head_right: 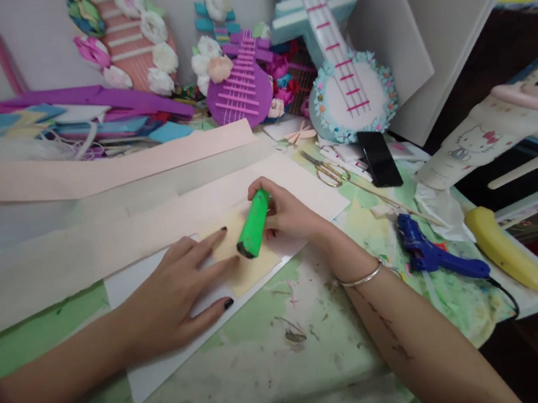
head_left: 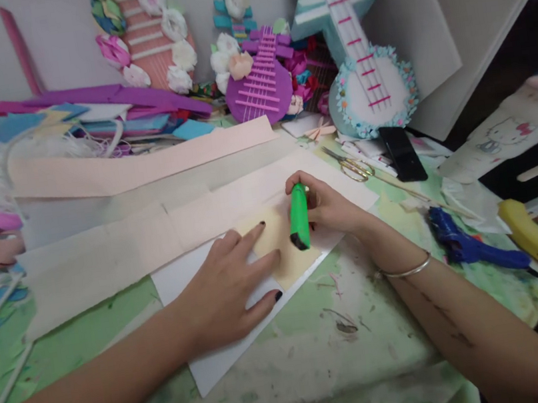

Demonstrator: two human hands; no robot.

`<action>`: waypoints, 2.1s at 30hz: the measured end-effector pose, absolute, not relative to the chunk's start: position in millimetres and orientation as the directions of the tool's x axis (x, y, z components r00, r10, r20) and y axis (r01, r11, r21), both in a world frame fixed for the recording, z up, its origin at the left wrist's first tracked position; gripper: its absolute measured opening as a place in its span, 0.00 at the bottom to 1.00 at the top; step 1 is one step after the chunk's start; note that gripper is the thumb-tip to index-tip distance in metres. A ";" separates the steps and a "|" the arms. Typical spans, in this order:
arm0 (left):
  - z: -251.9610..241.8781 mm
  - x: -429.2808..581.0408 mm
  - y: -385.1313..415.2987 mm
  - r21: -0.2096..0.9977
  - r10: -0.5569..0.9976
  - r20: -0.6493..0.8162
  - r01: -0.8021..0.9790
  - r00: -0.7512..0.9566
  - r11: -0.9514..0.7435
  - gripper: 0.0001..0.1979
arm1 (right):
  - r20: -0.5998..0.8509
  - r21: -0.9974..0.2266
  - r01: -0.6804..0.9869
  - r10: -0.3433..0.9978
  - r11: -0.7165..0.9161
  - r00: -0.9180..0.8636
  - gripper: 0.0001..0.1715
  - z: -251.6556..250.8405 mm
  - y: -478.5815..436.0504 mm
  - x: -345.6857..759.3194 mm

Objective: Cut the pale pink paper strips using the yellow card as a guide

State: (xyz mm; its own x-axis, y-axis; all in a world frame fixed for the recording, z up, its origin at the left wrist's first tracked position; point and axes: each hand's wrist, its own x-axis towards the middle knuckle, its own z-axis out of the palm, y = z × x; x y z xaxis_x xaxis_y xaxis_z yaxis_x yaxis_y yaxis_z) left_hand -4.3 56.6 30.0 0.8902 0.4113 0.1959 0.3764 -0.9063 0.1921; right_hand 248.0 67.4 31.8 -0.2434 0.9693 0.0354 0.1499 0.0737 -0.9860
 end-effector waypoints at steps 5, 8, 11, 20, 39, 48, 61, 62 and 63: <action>38.3 2.0 65.2 0.207 0.401 0.159 0.367 0.902 -0.907 0.19 | 0.110 -0.992 -0.068 0.990 0.104 -0.088 0.20 39.8 65.3 254.5; 40.6 11.2 72.1 0.182 0.397 0.168 0.368 0.902 -0.912 0.24 | 0.137 -0.988 -0.069 0.991 0.137 0.005 0.20 40.2 65.3 254.1; 38.3 23.7 76.6 0.095 0.412 0.184 0.401 0.892 -0.911 0.24 | 0.181 -0.983 -0.021 0.982 0.182 0.056 0.22 39.5 66.0 247.4; 16.0 47.8 65.2 -0.049 0.476 0.333 0.519 0.814 -0.853 0.15 | 0.249 -0.939 0.251 0.968 0.235 0.026 0.21 36.2 68.5 234.7; 11.4 44.1 66.5 0.027 0.516 0.338 0.540 0.787 -0.841 0.16 | 0.191 -0.833 0.543 0.976 0.105 0.105 0.07 32.7 73.0 223.7; 15.0 44.7 67.1 0.020 0.512 0.363 0.543 0.778 -0.839 0.15 | 0.233 -0.806 0.572 0.970 0.150 0.074 0.07 32.5 74.1 223.3; 11.5 44.1 67.2 0.020 0.515 0.356 0.545 0.780 -0.838 0.15 | 0.233 -0.806 0.569 0.971 0.162 0.054 0.08 28.1 74.1 226.1; 11.5 43.9 67.0 0.017 0.514 0.357 0.545 0.780 -0.838 0.15 | 0.231 -0.809 0.565 0.972 0.165 0.048 0.08 27.6 73.7 226.3; 11.7 43.8 66.8 0.016 0.514 0.358 0.545 0.779 -0.838 0.15 | 0.228 -0.811 0.561 0.973 0.166 0.041 0.08 27.2 73.3 226.4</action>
State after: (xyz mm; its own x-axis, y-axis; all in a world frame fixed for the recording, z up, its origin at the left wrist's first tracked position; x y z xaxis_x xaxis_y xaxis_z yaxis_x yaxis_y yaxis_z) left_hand 43.8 66.8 11.7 0.7793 0.5142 0.3581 0.5454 -0.8380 0.0164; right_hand 226.4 73.3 27.2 0.0415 0.9728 0.2280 0.5609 0.1662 -0.8110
